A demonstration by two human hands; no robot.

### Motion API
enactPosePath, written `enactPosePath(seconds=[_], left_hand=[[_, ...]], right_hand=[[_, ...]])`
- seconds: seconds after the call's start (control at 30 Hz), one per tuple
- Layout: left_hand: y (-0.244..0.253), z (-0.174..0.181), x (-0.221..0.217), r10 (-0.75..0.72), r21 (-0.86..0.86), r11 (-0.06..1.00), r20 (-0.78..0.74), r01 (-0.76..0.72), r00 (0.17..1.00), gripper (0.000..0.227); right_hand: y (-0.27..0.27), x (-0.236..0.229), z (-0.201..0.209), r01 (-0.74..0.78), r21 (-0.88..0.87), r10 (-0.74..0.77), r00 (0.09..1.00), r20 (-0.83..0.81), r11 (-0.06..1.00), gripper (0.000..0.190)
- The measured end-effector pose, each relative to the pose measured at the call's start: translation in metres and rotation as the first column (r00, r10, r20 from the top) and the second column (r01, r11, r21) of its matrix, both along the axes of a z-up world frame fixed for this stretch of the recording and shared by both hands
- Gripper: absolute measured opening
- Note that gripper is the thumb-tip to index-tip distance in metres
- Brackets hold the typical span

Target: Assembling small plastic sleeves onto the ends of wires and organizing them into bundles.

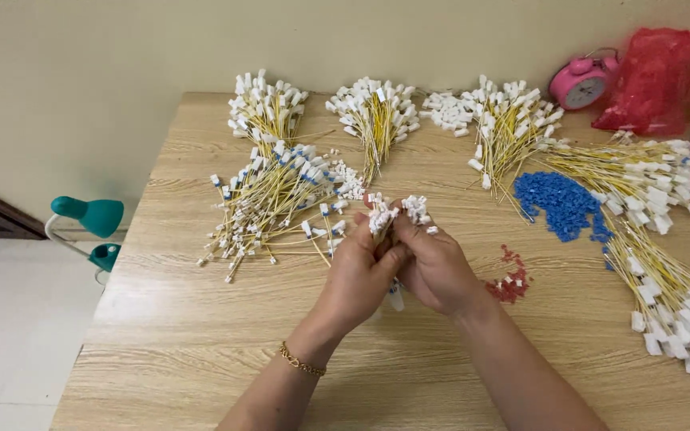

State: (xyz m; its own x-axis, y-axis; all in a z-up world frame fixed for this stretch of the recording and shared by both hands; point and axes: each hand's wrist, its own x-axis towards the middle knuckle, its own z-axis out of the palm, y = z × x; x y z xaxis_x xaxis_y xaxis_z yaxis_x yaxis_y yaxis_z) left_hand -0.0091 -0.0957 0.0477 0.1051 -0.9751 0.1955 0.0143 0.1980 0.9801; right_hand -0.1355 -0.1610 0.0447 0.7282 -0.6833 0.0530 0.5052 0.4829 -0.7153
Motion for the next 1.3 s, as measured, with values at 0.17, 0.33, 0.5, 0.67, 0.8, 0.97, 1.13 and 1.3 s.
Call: enactPosePath(seconds=[0.17,0.33,0.5,0.67,0.8,0.97,1.13,1.3], left_hand=[[-0.004,-0.014,-0.003,0.081,0.141,0.988,-0.083,-0.069,0.993,0.021],[-0.017,-0.026,0.012,0.126,0.221,0.975,-0.510,-0.012,0.851,0.023],[-0.011,-0.023,0.041,0.010,0.159,0.949,-0.880,0.273,0.475,0.023],[0.002,-0.019,0.048,-0.246,-0.142,0.909,-0.942,0.393,0.229,0.027],[0.007,-0.024,0.045,-0.217,-0.186,0.876,-0.976,0.445,0.019,0.029],[0.015,-0.017,0.041,-0.212,-0.180,0.860,-0.977,0.478,0.014,0.029],[0.022,-0.026,0.052,-0.186,-0.114,0.848,-0.979,0.517,0.089,0.028],[0.051,-0.025,0.090,-0.212,-0.114,0.943,-0.930,0.314,0.300,0.032]], right_hand=[[0.005,0.000,0.005,0.032,-0.129,-0.052,0.988,-0.148,0.991,0.078],[0.006,0.003,0.025,-0.086,-0.290,-0.001,0.958,-0.287,0.953,0.092],[-0.002,-0.004,0.049,-0.031,-0.473,-0.223,0.853,-0.471,0.881,0.081],[-0.005,-0.003,0.062,-0.024,-0.643,-0.361,0.811,-0.461,0.765,0.060],[0.000,0.010,0.083,-0.074,-0.751,-0.473,0.735,-0.486,0.656,0.044],[-0.008,0.031,0.078,-0.228,-0.817,-0.453,0.739,-0.499,0.529,0.044],[-0.014,0.036,0.077,-0.432,-0.691,-0.385,0.602,-0.700,0.580,0.042],[-0.022,0.016,0.056,-0.298,-0.721,-0.487,0.573,-0.659,0.626,0.035]])
